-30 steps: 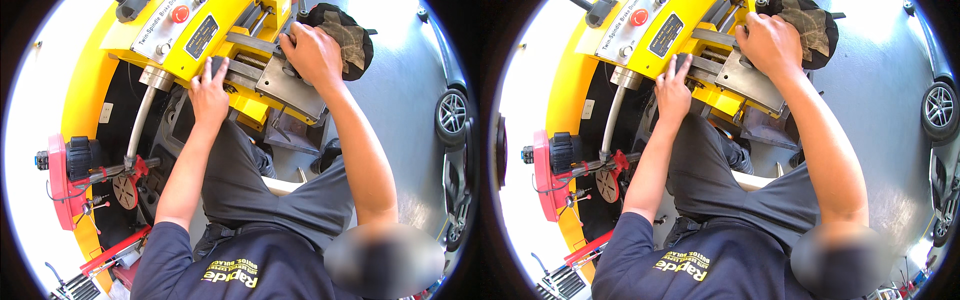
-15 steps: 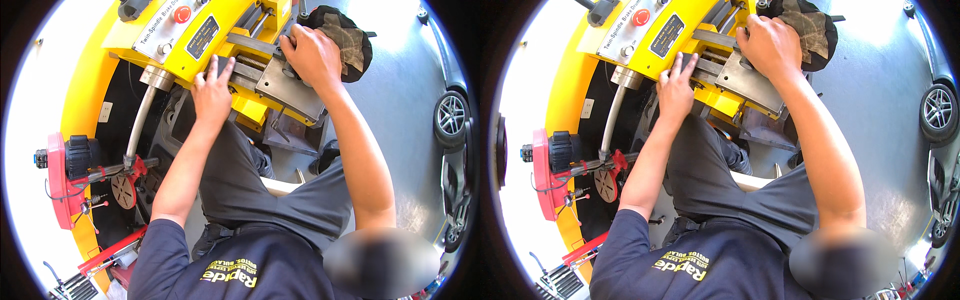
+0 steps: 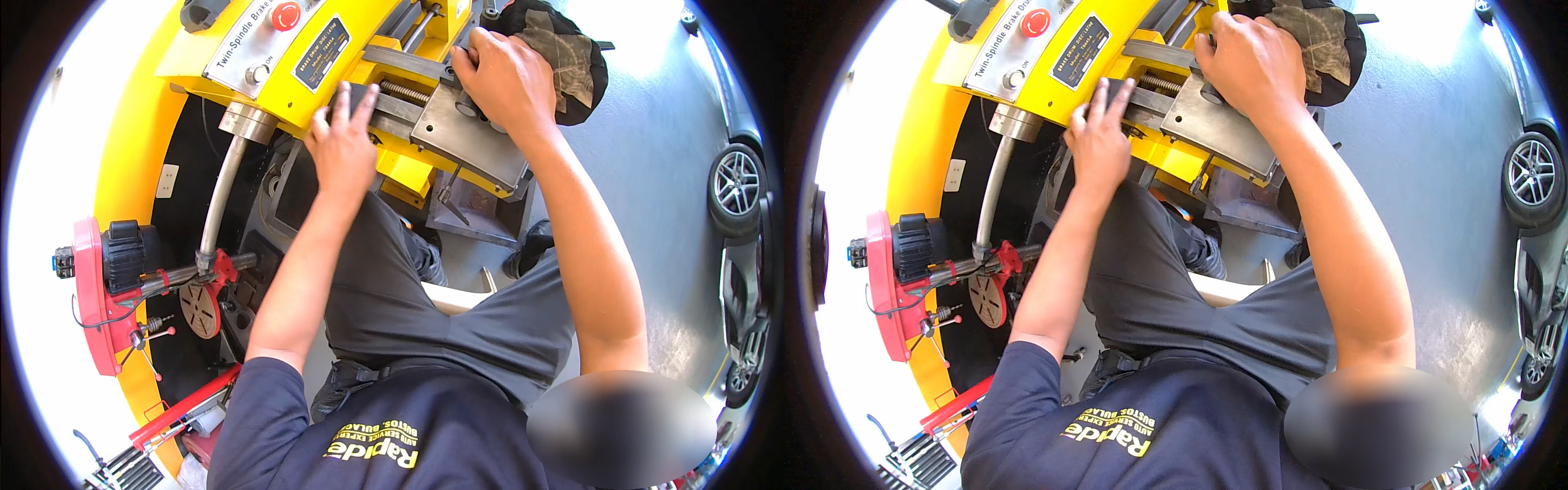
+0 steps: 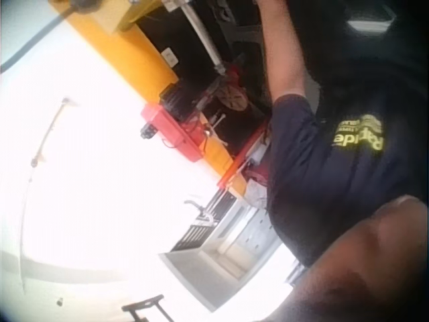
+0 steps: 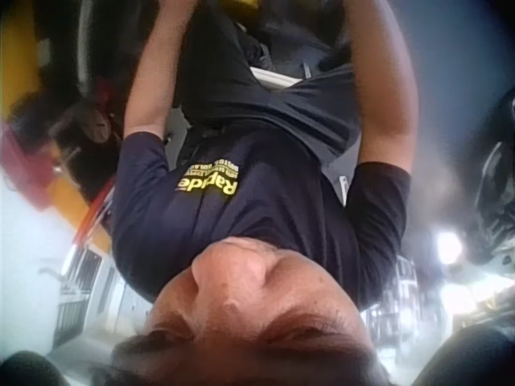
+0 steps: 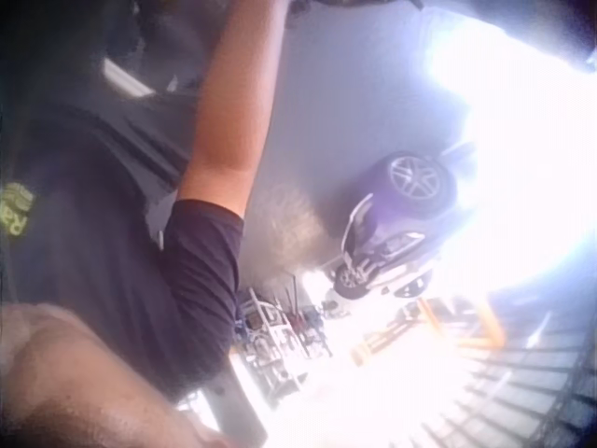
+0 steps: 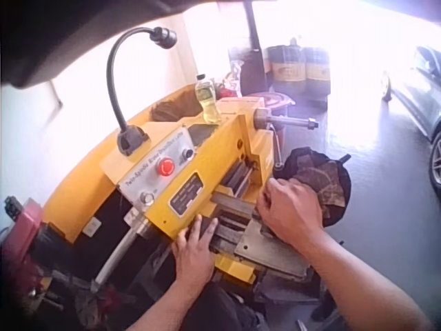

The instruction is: The person sits in front of a yellow twin-spindle brake drum lathe and repeatedly rubs brake pads against the machine's metal surfaces using a cloth. The person flips the pads and wipes different sides, then places them on the machine.

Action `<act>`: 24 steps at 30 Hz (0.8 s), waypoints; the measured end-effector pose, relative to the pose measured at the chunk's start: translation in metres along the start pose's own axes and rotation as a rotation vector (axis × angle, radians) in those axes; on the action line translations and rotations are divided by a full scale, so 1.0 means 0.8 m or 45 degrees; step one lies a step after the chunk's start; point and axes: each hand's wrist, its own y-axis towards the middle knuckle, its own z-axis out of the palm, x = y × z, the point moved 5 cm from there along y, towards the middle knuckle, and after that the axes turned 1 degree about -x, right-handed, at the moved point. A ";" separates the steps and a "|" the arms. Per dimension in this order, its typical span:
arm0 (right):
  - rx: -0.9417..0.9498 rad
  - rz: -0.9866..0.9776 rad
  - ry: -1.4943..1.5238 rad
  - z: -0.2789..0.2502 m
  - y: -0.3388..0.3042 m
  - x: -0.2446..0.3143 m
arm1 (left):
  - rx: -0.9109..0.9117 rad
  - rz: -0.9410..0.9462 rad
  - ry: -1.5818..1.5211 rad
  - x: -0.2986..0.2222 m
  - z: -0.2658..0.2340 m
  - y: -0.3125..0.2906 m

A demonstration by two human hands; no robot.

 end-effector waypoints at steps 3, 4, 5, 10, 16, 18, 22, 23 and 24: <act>-0.017 0.000 -0.008 0.003 0.005 -0.005 | -0.011 0.029 -0.042 -0.041 -0.004 -0.024; -0.011 -0.010 -0.014 0.002 0.004 -0.004 | -0.003 0.012 -0.046 -0.032 -0.004 -0.018; -0.005 -0.019 -0.021 0.000 0.002 -0.004 | 0.005 -0.005 -0.050 -0.015 -0.004 -0.001; 0.053 0.020 -0.018 -0.002 0.003 -0.001 | 0.059 0.045 -0.116 -0.049 -0.007 -0.037; 0.066 0.044 -0.008 -0.003 0.002 0.002 | -0.025 0.105 -0.026 -0.022 -0.008 -0.018; 0.050 0.014 -0.017 -0.002 0.003 -0.002 | 0.014 0.158 -0.067 -0.038 -0.007 -0.031; 0.093 0.045 -0.030 0.000 0.004 -0.001 | 0.000 0.041 -0.083 -0.013 0.003 -0.007; 0.102 0.044 -0.035 -0.001 0.003 0.000 | -0.015 0.070 -0.124 -0.038 0.002 -0.029; 0.114 0.048 -0.030 0.000 0.000 0.003 | -0.021 0.100 -0.157 -0.051 -0.001 -0.042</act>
